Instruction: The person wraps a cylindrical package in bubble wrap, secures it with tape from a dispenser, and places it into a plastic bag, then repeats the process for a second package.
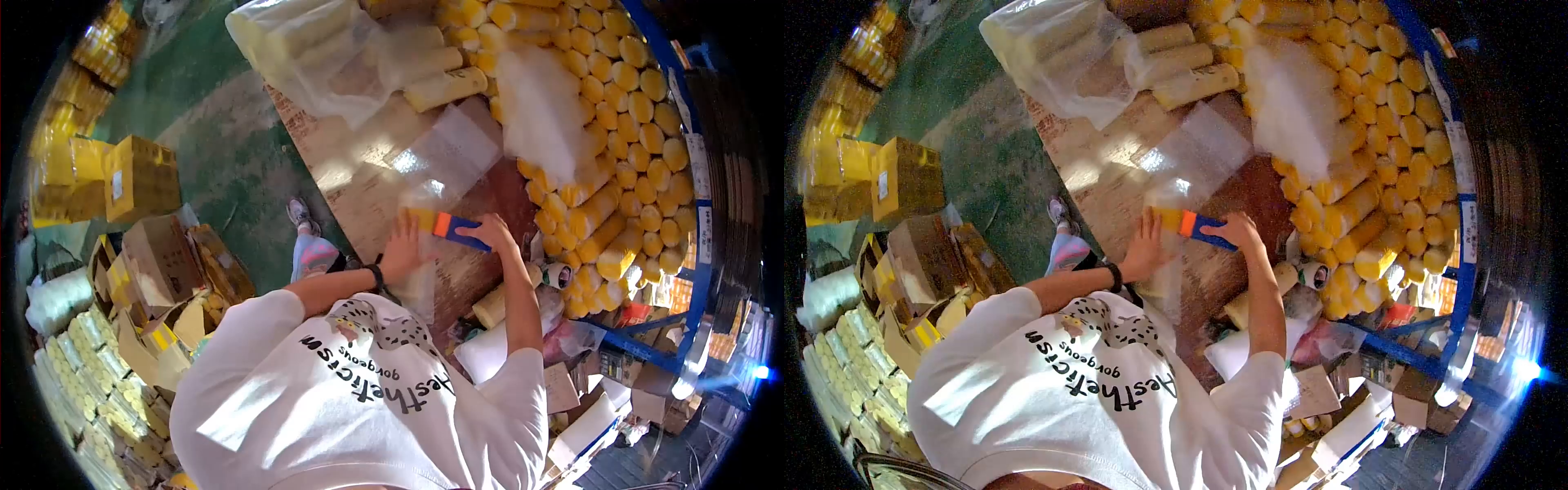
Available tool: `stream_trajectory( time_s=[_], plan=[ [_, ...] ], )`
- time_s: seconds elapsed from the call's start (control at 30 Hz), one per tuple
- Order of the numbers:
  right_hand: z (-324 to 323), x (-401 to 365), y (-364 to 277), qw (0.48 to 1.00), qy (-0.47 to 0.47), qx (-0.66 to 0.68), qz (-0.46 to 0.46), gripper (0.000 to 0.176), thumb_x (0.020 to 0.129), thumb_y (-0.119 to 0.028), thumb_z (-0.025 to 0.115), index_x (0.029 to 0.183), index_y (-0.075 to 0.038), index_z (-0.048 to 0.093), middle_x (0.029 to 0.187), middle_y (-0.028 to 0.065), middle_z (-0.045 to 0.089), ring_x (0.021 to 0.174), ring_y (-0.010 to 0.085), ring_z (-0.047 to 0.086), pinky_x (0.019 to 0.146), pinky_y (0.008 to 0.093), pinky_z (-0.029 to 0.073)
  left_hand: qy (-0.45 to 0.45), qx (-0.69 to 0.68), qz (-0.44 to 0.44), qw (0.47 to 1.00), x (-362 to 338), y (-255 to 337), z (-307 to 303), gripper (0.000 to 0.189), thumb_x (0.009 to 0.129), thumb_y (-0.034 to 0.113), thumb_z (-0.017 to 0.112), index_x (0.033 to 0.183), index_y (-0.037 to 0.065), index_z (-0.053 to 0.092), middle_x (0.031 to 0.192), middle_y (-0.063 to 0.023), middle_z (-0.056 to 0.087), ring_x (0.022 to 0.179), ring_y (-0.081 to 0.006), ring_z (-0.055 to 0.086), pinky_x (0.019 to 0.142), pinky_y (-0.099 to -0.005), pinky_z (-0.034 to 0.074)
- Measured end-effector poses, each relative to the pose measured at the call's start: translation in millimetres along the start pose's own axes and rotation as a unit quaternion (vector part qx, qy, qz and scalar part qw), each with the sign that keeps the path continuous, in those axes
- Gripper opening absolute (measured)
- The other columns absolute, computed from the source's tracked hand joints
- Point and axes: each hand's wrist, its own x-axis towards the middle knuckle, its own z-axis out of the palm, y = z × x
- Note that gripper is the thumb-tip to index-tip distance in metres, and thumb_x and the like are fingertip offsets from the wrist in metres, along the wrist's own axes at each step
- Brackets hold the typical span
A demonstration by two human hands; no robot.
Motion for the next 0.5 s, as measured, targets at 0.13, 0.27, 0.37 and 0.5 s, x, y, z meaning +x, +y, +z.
stream_trajectory(
  time_s=[0.13,0.27,0.37,0.5],
  plan=[
    [-5.1,2.3,-12.1,1.0,-0.011,-0.012,0.008,0.091,0.054,-0.076,0.068,0.1,0.003,0.068,0.092,0.0203,0.067,0.084,0.0317,0.066,0.078,0.0419,0.053,-0.099,-0.033,-0.149,0.983,-0.6,37.4,-19.2,0.13,0.062,0.049,0.079,0.145,-0.001,-0.008,0.15,-0.0281,-0.008,0.137,-0.0486,0.006,0.107,-0.0569,0.02],
    [-3.6,1.2,-19.0,1.0,0.011,0.0,-0.011,0.075,0.06,-0.067,0.071,0.09,0.001,0.071,0.082,0.0194,0.068,0.083,0.0291,0.067,0.069,0.0387,0.053,-0.084,-0.062,-0.064,0.993,-2.5,8.1,-14.7,0.137,0.058,0.043,0.084,0.144,0.001,-0.015,0.149,-0.0301,-0.014,0.139,-0.0467,-0.003,0.11,-0.0552,0.014],
    [15.3,6.6,-18.6,0.999,-0.009,0.04,0.008,0.075,0.061,-0.069,0.069,0.087,0.002,0.072,0.08,0.0176,0.068,0.079,0.0279,0.067,0.067,0.0373,0.054,-0.122,-0.24,0.018,0.963,6.2,-36.7,-31.9,0.139,0.057,0.037,0.086,0.143,0.0,-0.017,0.149,-0.0298,-0.015,0.139,-0.0459,-0.005,0.111,-0.0511,0.012],
    [31.5,-2.8,-38.8,0.997,0.06,0.042,-0.018,0.069,0.067,-0.067,0.067,0.081,0.001,0.072,0.068,0.012,0.068,0.066,0.0212,0.068,0.063,0.0334,0.054,-0.205,-0.203,0.073,0.955,30.6,-77.0,-53.1,0.138,0.059,0.036,0.085,0.143,-0.001,-0.018,0.148,-0.0302,-0.015,0.139,-0.0456,-0.006,0.112,-0.0462,0.013]
  ],
)
